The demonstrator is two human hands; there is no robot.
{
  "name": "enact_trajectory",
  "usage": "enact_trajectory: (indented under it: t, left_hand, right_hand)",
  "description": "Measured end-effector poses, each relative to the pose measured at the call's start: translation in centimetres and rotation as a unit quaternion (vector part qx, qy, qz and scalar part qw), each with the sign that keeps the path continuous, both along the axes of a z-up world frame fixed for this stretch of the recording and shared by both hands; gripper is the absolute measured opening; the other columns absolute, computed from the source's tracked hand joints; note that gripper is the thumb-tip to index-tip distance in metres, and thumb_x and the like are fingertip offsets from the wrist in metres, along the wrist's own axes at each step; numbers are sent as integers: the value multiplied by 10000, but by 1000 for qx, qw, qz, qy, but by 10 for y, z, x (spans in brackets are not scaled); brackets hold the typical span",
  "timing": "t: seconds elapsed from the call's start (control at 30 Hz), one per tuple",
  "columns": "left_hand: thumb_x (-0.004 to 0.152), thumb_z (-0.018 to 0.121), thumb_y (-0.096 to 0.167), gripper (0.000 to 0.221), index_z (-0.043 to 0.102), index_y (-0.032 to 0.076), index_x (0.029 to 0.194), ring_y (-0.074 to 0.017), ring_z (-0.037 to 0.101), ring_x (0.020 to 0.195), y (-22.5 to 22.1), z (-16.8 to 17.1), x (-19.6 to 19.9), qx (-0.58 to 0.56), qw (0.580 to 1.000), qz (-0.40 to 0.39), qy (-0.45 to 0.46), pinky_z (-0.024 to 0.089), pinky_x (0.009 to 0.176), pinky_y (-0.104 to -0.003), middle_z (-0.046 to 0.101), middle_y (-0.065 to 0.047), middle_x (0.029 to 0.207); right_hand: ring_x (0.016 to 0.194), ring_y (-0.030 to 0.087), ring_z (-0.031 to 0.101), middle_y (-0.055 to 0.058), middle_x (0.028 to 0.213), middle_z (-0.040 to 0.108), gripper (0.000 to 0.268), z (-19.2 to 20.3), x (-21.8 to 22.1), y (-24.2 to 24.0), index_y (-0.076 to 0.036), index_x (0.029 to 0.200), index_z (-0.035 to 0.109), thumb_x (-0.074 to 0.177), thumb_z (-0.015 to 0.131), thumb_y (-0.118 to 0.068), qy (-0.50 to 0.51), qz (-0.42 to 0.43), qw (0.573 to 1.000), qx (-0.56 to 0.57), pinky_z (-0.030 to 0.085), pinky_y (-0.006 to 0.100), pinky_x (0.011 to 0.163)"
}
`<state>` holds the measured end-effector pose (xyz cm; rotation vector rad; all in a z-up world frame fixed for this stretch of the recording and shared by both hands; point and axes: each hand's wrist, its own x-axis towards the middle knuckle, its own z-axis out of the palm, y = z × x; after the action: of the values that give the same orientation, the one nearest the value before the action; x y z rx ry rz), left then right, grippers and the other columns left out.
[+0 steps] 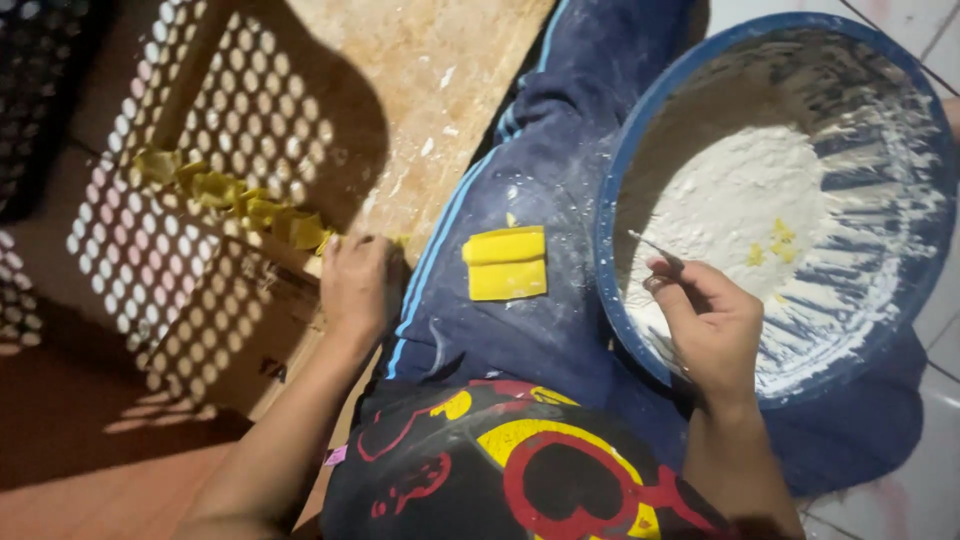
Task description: Filling and folding square dumpling wrappers with a mixture from a bowl and placing them on a board.
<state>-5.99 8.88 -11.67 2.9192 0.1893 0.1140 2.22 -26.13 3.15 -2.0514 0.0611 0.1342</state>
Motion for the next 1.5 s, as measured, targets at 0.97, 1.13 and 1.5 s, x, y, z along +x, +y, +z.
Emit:
enact_trajectory:
  t: [0.97,1.13,1.5]
  left_hand:
    - [892,768,245,112,711,158,933,-263,702,828,-89,122,65,-246,933,-264,-1,568,702,-350,659,-40,868]
    - [959,678,218,79,673,141,946,-261,677,819,-92,118,63,-138,938,-315,-40,544,672,-344,636,-51,880]
    - [963,636,102,51,607,86,924,-324,684,914,-79,140,79,-386,895,-220,-13,542,797,-411,658,-88,941]
  right_hand:
    - [805,351,742,117,848,705,231,-65,13,-53,-105,1061,765,968,553,-101,68,174,849,-494,608,495,702]
    - [840,360,752,125,837,709,261,-47,13,-59,-120,1084,783,966,550,-99,153,175,850,-473,610,502,744]
    - [1001,447,733,227,959,773,279,-55,22,-49,-97,1091,804,943,568,-115,274,128,890,-343,589,561,850]
